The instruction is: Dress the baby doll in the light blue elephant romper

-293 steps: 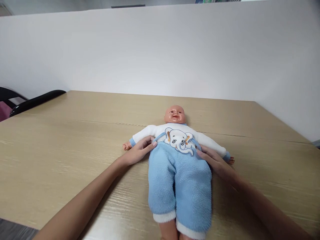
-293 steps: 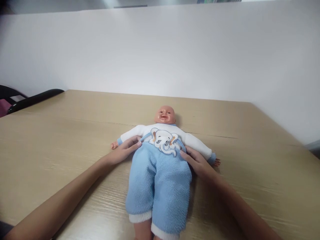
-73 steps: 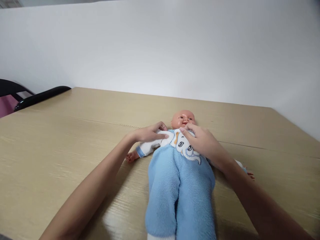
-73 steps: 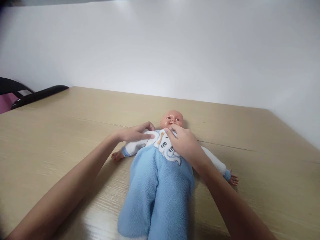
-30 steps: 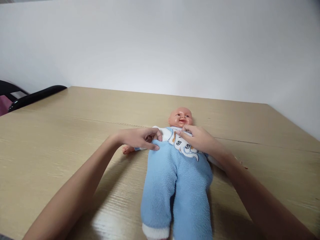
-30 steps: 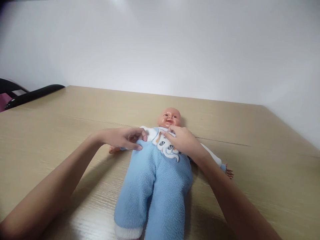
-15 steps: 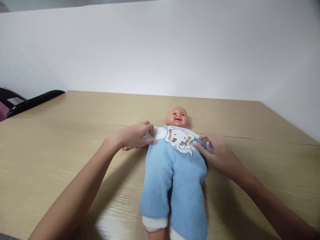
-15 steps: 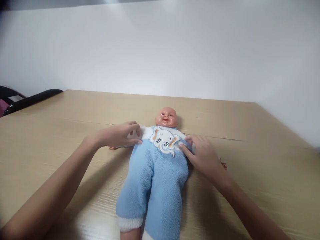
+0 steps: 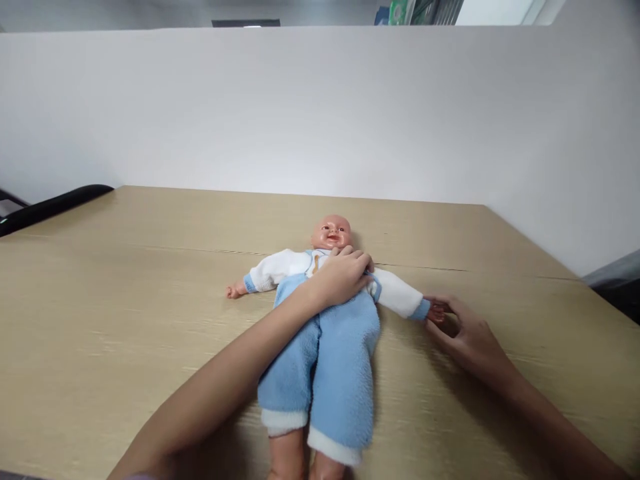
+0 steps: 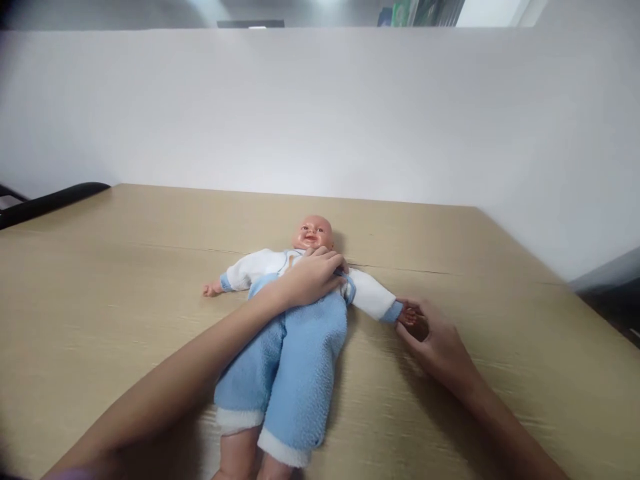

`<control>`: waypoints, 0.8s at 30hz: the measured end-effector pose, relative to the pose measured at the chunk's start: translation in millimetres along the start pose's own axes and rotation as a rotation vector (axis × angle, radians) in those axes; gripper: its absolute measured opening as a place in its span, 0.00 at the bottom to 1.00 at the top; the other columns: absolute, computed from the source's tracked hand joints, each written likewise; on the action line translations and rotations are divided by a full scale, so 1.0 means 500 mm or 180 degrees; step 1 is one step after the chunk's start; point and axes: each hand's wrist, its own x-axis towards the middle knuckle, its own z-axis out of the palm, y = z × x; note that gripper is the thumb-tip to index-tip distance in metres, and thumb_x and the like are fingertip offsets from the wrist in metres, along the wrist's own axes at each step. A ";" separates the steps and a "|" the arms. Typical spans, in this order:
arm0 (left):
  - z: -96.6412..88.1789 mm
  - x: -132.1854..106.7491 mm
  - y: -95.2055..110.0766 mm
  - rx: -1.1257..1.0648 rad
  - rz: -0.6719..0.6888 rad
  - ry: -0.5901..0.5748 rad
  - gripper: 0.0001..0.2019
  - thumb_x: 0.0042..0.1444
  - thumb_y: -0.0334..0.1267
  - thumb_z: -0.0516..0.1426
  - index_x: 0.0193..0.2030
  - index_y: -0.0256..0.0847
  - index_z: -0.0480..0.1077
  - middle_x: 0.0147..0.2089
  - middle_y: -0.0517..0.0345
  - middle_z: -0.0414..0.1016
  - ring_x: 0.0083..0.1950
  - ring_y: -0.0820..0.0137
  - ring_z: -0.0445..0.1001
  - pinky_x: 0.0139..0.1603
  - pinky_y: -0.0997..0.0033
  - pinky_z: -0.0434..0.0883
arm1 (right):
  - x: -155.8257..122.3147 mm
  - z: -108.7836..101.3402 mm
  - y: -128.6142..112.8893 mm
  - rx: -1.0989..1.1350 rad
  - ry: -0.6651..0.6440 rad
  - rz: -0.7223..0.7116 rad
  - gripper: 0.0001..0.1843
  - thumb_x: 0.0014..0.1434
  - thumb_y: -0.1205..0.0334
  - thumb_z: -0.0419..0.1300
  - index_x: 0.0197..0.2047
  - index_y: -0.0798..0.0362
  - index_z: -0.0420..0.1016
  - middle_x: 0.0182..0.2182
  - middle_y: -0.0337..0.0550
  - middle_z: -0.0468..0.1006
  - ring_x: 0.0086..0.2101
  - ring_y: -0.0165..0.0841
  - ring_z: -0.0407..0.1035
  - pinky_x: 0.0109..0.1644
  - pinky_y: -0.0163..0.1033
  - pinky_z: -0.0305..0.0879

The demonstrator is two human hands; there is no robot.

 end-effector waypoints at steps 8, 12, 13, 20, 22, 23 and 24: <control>-0.003 -0.024 0.002 -0.0763 0.0252 0.0522 0.11 0.79 0.43 0.51 0.55 0.40 0.72 0.54 0.47 0.79 0.54 0.57 0.73 0.58 0.58 0.68 | 0.080 0.035 -0.057 0.1982 0.0563 0.0395 0.31 0.59 0.42 0.76 0.61 0.44 0.77 0.58 0.50 0.84 0.59 0.49 0.79 0.66 0.54 0.76; -0.011 -0.032 0.008 -0.0987 0.0465 0.0674 0.14 0.81 0.45 0.48 0.54 0.41 0.72 0.54 0.47 0.78 0.53 0.59 0.74 0.57 0.59 0.69 | 0.138 0.068 -0.111 0.2305 0.0605 0.0288 0.28 0.58 0.44 0.79 0.57 0.46 0.82 0.57 0.48 0.86 0.59 0.47 0.79 0.71 0.55 0.72; -0.014 -0.034 0.009 -0.1036 0.0509 0.0696 0.15 0.81 0.46 0.48 0.54 0.41 0.71 0.54 0.47 0.78 0.53 0.60 0.74 0.58 0.59 0.69 | 0.149 0.080 -0.122 0.2338 0.0573 0.0180 0.28 0.58 0.45 0.79 0.56 0.46 0.82 0.55 0.47 0.86 0.57 0.46 0.79 0.69 0.54 0.73; -0.002 -0.043 0.003 -0.0801 0.0830 0.1083 0.13 0.81 0.44 0.49 0.57 0.42 0.72 0.55 0.46 0.79 0.56 0.59 0.75 0.60 0.55 0.71 | 0.159 0.175 -0.127 0.2122 0.0633 -0.0626 0.21 0.61 0.48 0.77 0.54 0.45 0.82 0.47 0.42 0.79 0.46 0.40 0.77 0.55 0.47 0.77; 0.001 -0.046 0.002 -0.0833 0.0818 0.1239 0.12 0.80 0.43 0.51 0.57 0.42 0.74 0.56 0.45 0.79 0.56 0.59 0.75 0.60 0.55 0.72 | 0.147 0.181 -0.126 0.1825 0.0566 -0.0843 0.15 0.68 0.48 0.72 0.54 0.43 0.82 0.47 0.43 0.78 0.47 0.41 0.75 0.54 0.48 0.75; -0.001 -0.047 0.003 -0.0904 0.0800 0.1288 0.12 0.80 0.43 0.52 0.57 0.42 0.74 0.56 0.45 0.78 0.56 0.59 0.75 0.60 0.56 0.73 | 0.141 0.180 -0.128 0.1686 0.0506 -0.0945 0.12 0.72 0.49 0.67 0.54 0.43 0.82 0.47 0.44 0.77 0.48 0.42 0.74 0.55 0.49 0.74; -0.005 -0.047 0.004 -0.1017 0.0779 0.1317 0.12 0.79 0.43 0.53 0.56 0.42 0.75 0.55 0.45 0.77 0.56 0.60 0.76 0.60 0.57 0.74 | 0.134 0.176 -0.132 0.1561 0.0449 -0.1038 0.11 0.75 0.49 0.63 0.53 0.43 0.82 0.48 0.45 0.77 0.50 0.43 0.73 0.57 0.50 0.72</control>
